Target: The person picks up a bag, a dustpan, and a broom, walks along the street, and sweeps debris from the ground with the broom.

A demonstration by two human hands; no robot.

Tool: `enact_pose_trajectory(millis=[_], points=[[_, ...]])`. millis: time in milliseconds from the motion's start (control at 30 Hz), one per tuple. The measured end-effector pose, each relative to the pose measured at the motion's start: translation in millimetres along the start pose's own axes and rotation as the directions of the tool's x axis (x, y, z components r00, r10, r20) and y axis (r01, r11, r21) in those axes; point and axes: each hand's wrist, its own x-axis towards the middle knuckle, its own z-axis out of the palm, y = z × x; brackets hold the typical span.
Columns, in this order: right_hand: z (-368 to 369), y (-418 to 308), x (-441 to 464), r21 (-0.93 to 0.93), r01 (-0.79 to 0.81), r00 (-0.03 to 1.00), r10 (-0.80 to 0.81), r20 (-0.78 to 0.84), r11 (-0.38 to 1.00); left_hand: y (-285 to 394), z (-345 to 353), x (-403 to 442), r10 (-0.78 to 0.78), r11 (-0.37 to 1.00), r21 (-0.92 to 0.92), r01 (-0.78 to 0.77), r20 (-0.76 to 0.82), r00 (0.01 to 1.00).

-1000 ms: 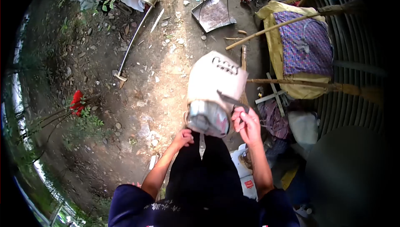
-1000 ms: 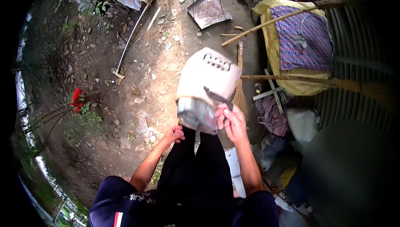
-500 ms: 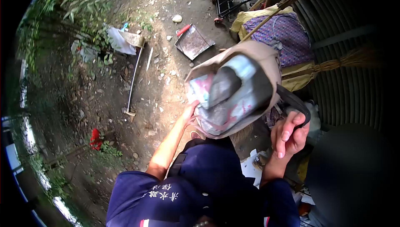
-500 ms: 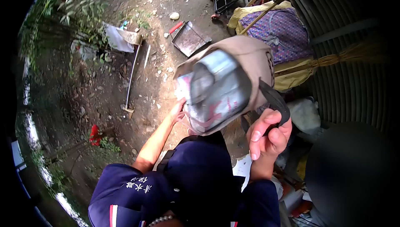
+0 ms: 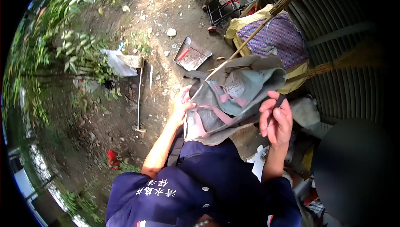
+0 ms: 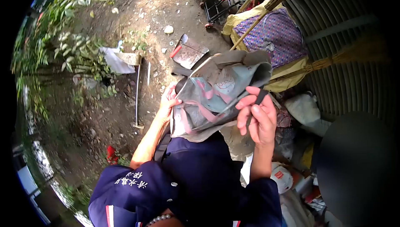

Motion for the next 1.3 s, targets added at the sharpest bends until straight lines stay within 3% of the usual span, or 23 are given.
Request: enact_pose_trajectory(millis=[67, 167, 233, 333, 400, 467, 500, 533, 567, 600, 667, 767, 833, 933, 1000, 1067, 1133, 1167, 1267, 1300], points=[[17.6, 15.6, 3.9, -0.006, 0.007, 0.996, -0.007, -0.088, 1.0, 23.0, 8.7, 5.3, 0.01, 0.999, -0.041, -0.008, 0.06, 0.998], [42.9, 33.6, 4.5, -0.164, 0.033, 0.981, -0.064, -0.185, 0.986, 61.6, 20.7, 18.2, -0.055, 0.997, 0.064, 0.045, 0.161, 0.985], [48.1, 42.6, -0.9, -0.156, 0.032, 0.966, -0.07, -0.247, 0.987, 80.0, 36.5, 26.6, -0.191, 0.935, 0.326, 0.141, 0.126, 0.973], [47.1, 63.6, -6.5, -0.169, -0.008, 0.933, -0.053, -0.356, 0.986, 88.4, 41.8, 36.6, -0.205, 0.87, 0.482, 0.102, 0.166, 0.964], [41.9, 83.3, -9.7, -0.066, -0.079, 0.945, 0.054, -0.323, 0.995, 93.1, 68.4, 36.5, -0.312, 0.75, 0.662, -0.003, 0.356, 0.881], [41.5, 103.0, -11.5, 0.042, -0.023, 0.954, 0.034, -0.299, 0.999, 72.9, 94.3, 33.9, -0.244, 0.587, 0.707, -0.394, 0.619, 0.747], [44.0, 101.2, -12.0, 0.051, 0.026, 0.942, -0.007, -0.336, 0.998, 56.4, 117.2, 21.7, -0.296, 0.877, 0.48, -0.027, 0.583, 0.757], [43.4, 98.6, -13.1, 0.059, 0.071, 0.929, -0.045, -0.367, 0.996, 61.8, 133.2, 16.4, -0.422, 0.654, 0.738, -0.165, 0.537, 0.73], [34.0, 102.6, -14.5, 0.055, 0.112, 0.901, -0.078, -0.426, 0.992, 49.4, 132.2, 17.9, -0.366, 0.419, 0.769, -0.482, 0.629, 0.686], [24.1, 108.7, -16.7, 0.058, 0.129, 0.896, -0.091, -0.434, 0.99, 32.3, 127.9, 20.7, -0.336, 0.12, 0.675, -0.728, 0.718, 0.61], [4.2, 120.2, -25.0, 0.134, 0.128, 0.846, -0.038, -0.532, 0.983, 8.1, 130.1, 17.6, -0.352, 0.188, 0.662, -0.726, 0.735, 0.579], [-16.0, 123.6, -40.5, 0.262, 0.15, 0.854, 0.009, -0.52, 0.953, -5.6, 151.0, 15.7, -0.52, -0.195, 0.606, -0.771, 0.603, 0.605], [-26.3, 122.1, -46.5, 0.326, 0.193, 0.842, 0.014, -0.539, 0.925, -21.2, 156.0, 20.9, -0.577, -0.103, 0.631, -0.769, 0.591, 0.563], [-63.2, 129.7, -67.2, 0.349, 0.09, 0.854, 0.109, -0.509, 0.933, -38.1, 157.9, 30.2, -0.731, 0.062, 0.686, -0.725, 0.526, 0.436], [-84.1, 125.6, -77.5, 0.33, -0.006, 0.844, 0.182, -0.505, 0.944, -45.6, 145.3, 49.2, -0.643, 0.411, 0.682, -0.605, 0.688, 0.338], [-98.8, 108.0, -80.3, 0.022, -0.087, 0.796, 0.082, -0.599, 0.996, -31.9, 130.6, 72.1, -0.642, 0.419, 0.827, -0.374, 0.562, 0.522], [-132.8, 110.4, -95.6, 0.018, 0.019, 0.751, -0.003, -0.66, 1.0, -18.2, 86.1, 106.5, -0.555, 0.278, 0.947, -0.16, 0.294, 0.778], [-144.6, 106.1, -100.3, 0.025, 0.006, 0.753, 0.012, -0.658, 1.0, -16.8, 41.2, 132.3, -0.355, 0.123, 0.915, -0.385, 0.403, 0.844], [-178.7, 101.6, -109.8, 0.019, 0.22, 0.606, -0.122, -0.786, 0.975, 24.6, -18.0, 192.2, -0.168, -0.002, 0.988, -0.155, 0.152, 0.974], [-183.2, 96.5, -107.5, 0.019, 0.229, 0.594, -0.124, -0.795, 0.973, 31.3, -34.7, 210.2, -0.113, -0.088, 0.982, -0.17, 0.159, 0.981]])
